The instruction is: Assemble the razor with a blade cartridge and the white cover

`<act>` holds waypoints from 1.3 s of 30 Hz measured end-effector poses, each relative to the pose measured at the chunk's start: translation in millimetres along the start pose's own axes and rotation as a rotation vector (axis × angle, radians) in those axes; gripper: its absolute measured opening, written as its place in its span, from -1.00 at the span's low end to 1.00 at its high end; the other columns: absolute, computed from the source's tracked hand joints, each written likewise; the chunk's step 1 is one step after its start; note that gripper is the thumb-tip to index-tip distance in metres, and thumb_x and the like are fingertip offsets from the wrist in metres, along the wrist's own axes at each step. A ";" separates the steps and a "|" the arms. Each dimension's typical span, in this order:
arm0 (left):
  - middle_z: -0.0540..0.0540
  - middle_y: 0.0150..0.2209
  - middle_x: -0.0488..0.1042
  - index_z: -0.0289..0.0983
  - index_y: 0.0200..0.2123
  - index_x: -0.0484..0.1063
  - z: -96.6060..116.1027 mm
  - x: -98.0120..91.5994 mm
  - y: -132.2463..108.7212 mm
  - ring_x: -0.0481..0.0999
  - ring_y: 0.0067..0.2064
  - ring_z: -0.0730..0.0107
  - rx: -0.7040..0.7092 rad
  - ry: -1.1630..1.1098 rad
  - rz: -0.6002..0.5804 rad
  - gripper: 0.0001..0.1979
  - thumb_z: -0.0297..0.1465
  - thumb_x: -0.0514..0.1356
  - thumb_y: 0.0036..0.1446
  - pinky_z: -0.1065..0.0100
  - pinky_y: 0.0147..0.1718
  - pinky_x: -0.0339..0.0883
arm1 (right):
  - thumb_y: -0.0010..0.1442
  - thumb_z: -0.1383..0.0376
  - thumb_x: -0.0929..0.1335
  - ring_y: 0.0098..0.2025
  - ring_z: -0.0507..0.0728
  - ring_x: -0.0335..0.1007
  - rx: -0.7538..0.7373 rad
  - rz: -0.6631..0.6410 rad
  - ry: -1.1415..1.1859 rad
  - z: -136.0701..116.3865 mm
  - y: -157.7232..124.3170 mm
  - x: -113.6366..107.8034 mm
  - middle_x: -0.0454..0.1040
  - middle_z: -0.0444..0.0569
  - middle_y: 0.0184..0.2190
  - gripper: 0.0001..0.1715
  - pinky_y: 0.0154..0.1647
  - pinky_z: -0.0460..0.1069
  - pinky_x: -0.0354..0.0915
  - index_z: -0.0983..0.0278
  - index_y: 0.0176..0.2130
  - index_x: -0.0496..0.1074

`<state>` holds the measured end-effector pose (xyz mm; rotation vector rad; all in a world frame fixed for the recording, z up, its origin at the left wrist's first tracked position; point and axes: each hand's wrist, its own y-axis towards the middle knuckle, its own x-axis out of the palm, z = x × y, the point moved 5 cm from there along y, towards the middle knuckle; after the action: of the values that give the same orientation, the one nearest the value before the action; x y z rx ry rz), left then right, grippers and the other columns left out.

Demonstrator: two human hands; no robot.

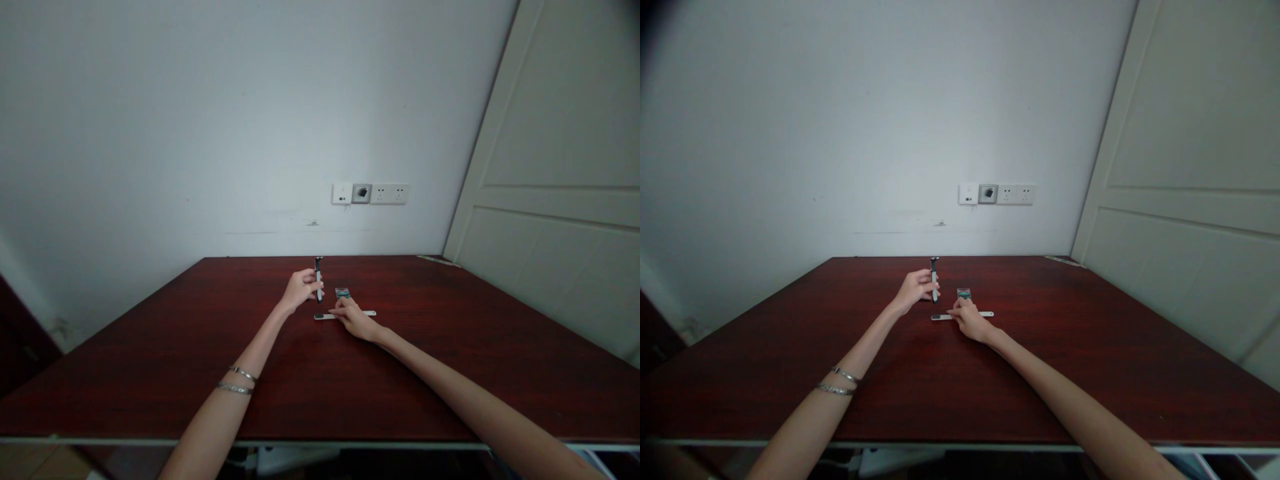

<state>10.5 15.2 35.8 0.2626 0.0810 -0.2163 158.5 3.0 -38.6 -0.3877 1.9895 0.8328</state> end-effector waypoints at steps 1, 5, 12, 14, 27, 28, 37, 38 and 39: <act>-0.09 -0.44 0.46 -0.34 -0.35 0.35 -0.8 -0.2 0.4 0.52 -0.49 0.35 -0.007 0.000 0.000 -0.79 -0.44 0.26 -0.11 0.44 -0.62 0.37 | 0.17 0.42 0.20 -0.17 0.14 0.17 0.010 -0.001 0.006 0.7 0.3 0.5 0.30 0.05 -0.26 -0.63 -0.11 0.05 0.17 0.22 -0.11 0.48; -0.08 -0.45 0.46 -0.34 -0.35 0.34 -3.8 -1.1 5.2 0.52 -0.50 0.36 -0.017 0.000 -0.003 -0.78 -0.43 0.26 -0.12 0.46 -0.63 0.35 | 0.14 0.42 0.23 -0.15 0.13 0.20 0.044 0.016 0.060 4.3 2.9 -2.7 0.33 0.03 -0.25 -0.64 -0.07 0.06 0.17 0.21 -0.12 0.48; -0.08 -0.46 0.46 -0.35 -0.35 0.35 -5.3 1.0 20.2 0.51 -0.50 0.38 0.009 0.022 -0.029 -0.82 -0.49 0.22 -0.11 0.46 -0.61 0.34 | 0.11 0.34 0.28 -0.25 0.10 0.30 0.089 0.146 0.048 30.2 20.1 -44.5 0.41 0.01 -0.31 -0.73 -0.14 -0.01 0.22 0.24 -0.21 0.52; -0.08 -0.46 0.46 -0.36 -0.35 0.36 -4.7 2.3 23.0 0.51 -0.50 0.41 0.014 0.029 -0.029 -0.83 -0.50 0.21 -0.10 0.49 -0.60 0.32 | 0.10 0.34 0.29 -0.26 0.10 0.31 0.118 0.171 -0.002 41.5 27.6 -56.1 0.43 0.01 -0.33 -0.74 -0.15 -0.03 0.22 0.27 -0.24 0.53; -0.09 -0.47 0.48 -0.35 -0.33 0.37 -18.1 5.5 22.6 0.51 -0.49 0.41 -0.010 0.011 -0.035 -0.83 -0.50 0.20 -0.08 0.54 -0.62 0.26 | 0.08 0.31 0.31 -0.24 0.11 0.37 0.131 0.017 -0.115 71.7 50.9 -33.3 0.50 0.04 -0.30 -0.75 -0.16 -0.08 0.22 0.30 -0.28 0.56; -0.09 -0.47 0.48 -0.35 -0.33 0.37 -18.6 5.8 22.3 0.51 -0.49 0.41 -0.012 0.008 -0.038 -0.83 -0.50 0.20 -0.08 0.53 -0.61 0.26 | 0.07 0.31 0.31 -0.23 0.11 0.37 0.142 0.014 -0.111 72.6 50.6 -31.5 0.50 0.05 -0.29 -0.75 -0.15 -0.08 0.22 0.29 -0.28 0.56; -0.07 -0.48 0.46 -0.35 -0.32 0.36 -16.6 10.8 17.0 0.51 -0.49 0.42 0.002 0.007 -0.075 -0.84 -0.51 0.18 -0.07 0.55 -0.62 0.24 | 0.07 0.29 0.31 -0.21 0.12 0.37 0.198 0.032 -0.097 74.0 47.3 -27.6 0.51 0.05 -0.28 -0.76 -0.16 -0.07 0.22 0.30 -0.32 0.56; -0.08 -0.48 0.46 -0.35 -0.32 0.36 -16.1 10.9 16.2 0.51 -0.50 0.42 -0.002 0.003 -0.075 -0.84 -0.51 0.18 -0.07 0.54 -0.62 0.24 | 0.07 0.28 0.31 -0.22 0.12 0.37 0.196 0.033 -0.102 74.3 47.3 -27.4 0.51 0.05 -0.29 -0.76 -0.15 -0.07 0.21 0.30 -0.33 0.56; -0.08 -0.48 0.46 -0.36 -0.33 0.35 -15.6 11.0 15.5 0.51 -0.50 0.42 -0.007 -0.002 -0.072 -0.84 -0.51 0.18 -0.07 0.54 -0.61 0.24 | 0.07 0.28 0.31 -0.22 0.12 0.37 0.193 0.033 -0.107 74.7 47.4 -27.2 0.51 0.04 -0.30 -0.76 -0.15 -0.07 0.21 0.30 -0.34 0.56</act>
<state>23.8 31.8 23.5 0.2529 0.0897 -0.2878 193.5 87.3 -23.0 -0.1952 1.9599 0.6612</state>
